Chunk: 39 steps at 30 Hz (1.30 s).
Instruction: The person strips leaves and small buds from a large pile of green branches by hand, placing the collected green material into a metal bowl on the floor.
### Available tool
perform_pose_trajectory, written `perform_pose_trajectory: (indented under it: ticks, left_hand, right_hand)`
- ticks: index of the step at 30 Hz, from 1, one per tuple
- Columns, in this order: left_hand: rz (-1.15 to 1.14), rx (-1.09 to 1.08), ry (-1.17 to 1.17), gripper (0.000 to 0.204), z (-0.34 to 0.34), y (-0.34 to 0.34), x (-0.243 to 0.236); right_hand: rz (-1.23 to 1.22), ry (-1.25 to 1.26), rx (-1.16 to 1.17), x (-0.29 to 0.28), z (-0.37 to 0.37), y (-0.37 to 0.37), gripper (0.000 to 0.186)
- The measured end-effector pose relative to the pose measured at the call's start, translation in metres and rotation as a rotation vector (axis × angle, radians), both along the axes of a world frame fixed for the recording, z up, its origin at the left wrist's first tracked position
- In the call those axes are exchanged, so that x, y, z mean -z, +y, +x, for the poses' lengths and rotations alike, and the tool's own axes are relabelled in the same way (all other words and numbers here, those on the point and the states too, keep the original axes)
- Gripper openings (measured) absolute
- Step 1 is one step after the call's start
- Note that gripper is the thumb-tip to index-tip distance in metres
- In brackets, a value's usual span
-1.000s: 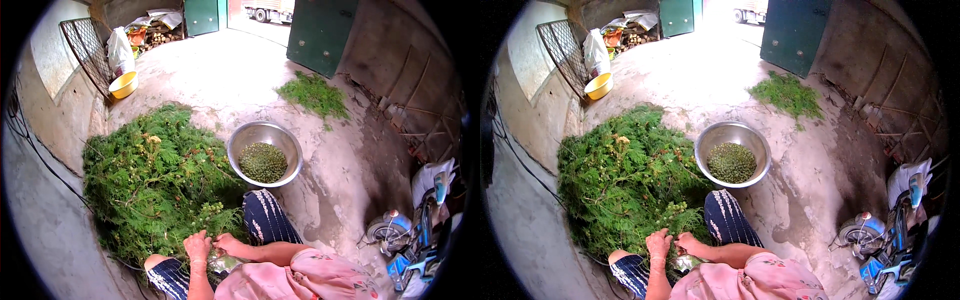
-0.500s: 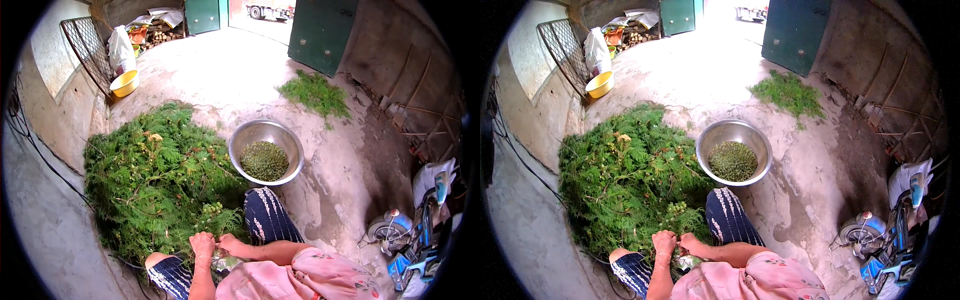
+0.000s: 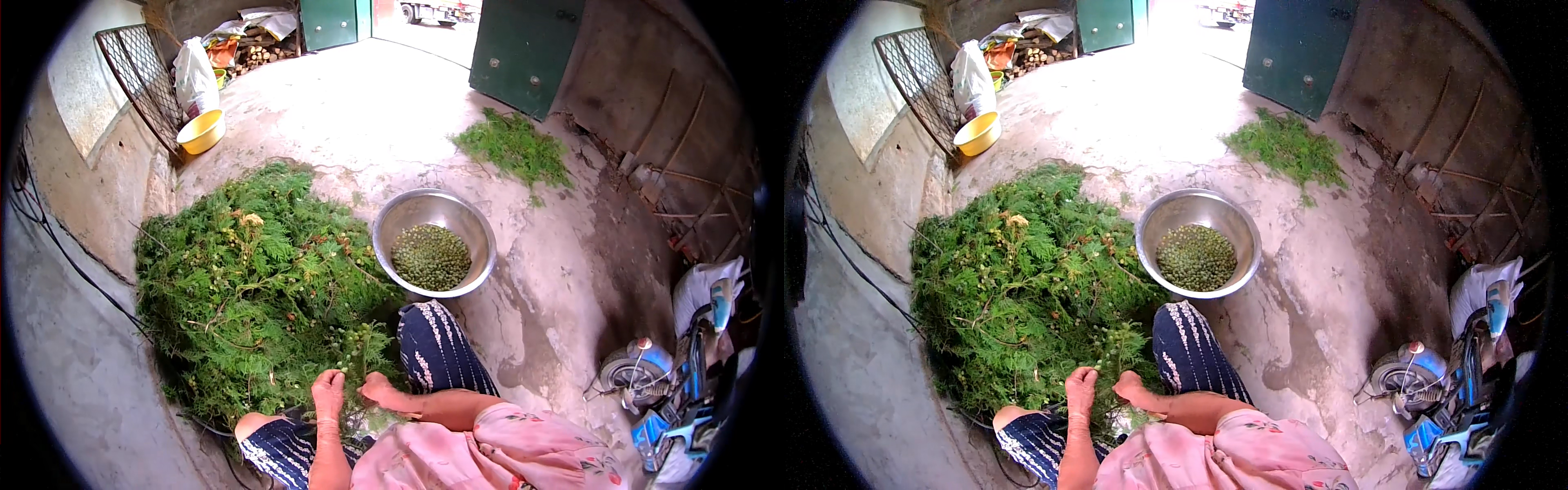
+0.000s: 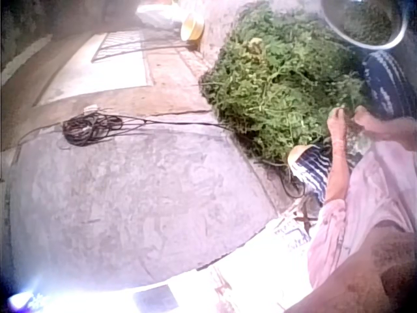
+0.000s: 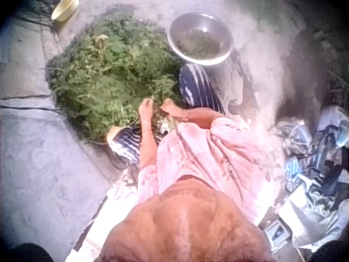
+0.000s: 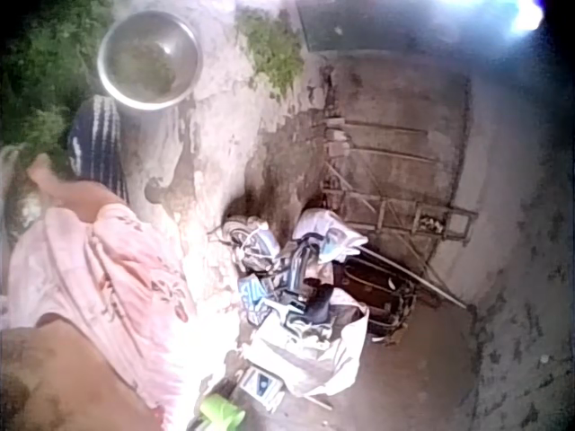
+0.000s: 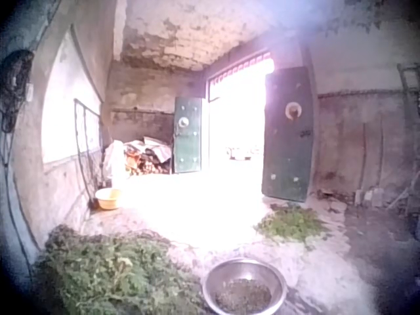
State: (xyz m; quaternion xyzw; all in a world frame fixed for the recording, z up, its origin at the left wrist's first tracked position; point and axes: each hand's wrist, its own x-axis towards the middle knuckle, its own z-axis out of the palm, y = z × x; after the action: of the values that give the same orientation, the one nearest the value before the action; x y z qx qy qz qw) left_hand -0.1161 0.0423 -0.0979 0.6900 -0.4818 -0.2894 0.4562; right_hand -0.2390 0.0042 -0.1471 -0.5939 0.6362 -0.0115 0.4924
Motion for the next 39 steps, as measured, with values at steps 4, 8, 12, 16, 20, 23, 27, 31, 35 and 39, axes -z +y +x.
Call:
perform_pose_trajectory:
  ticks: [4,8,12,16,20,23,27,31,35,39]
  left_hand:
    - [0.109,-0.046,0.349,0.012,0.004,-0.001,-0.011]
    - [0.078,-0.03,0.297,0.011,0.004,-0.002,-0.02]
    - [0.012,0.018,0.067,0.008,-0.003,-0.003,-0.026]
    - [-0.059,0.03,-0.138,0.006,-0.01,-0.005,-0.03]
    - [-0.1,0.05,-0.277,0.005,-0.013,-0.006,-0.032]
    - [-0.109,0.049,-0.283,0.004,-0.014,-0.004,-0.031]
    - [-0.102,0.077,-0.163,0.002,-0.014,-0.002,-0.035]
    - [-0.102,0.024,0.087,0.002,-0.013,-0.002,-0.044]
    - [-0.054,-0.202,0.571,0.008,-0.004,-0.002,-0.043]
    - [-0.117,-0.422,0.785,0.003,0.006,0.006,-0.027]
  right_hand:
    - [-0.133,0.114,-0.171,-0.023,-0.009,-0.007,0.036]
    - [-0.472,0.079,-0.315,-0.058,-0.011,-0.016,0.031]
    - [-0.592,-0.455,-0.053,-0.087,-0.01,-0.024,0.02]
    - [-0.838,-0.553,-0.011,-0.096,-0.014,-0.03,0.021]
    - [-0.709,-0.57,-0.219,-0.082,-0.014,-0.035,0.022]
    - [-0.731,-0.502,-0.246,-0.068,-0.013,-0.038,0.016]
    - [-0.352,-0.646,-0.183,-0.069,-0.016,-0.041,0.017]
    - [0.186,-0.815,0.071,-0.087,-0.02,-0.041,0.022]
    - [0.156,-0.924,-0.004,-0.093,-0.027,-0.049,0.018]
    - [0.28,-1.152,0.225,-0.086,-0.043,-0.072,0.019]
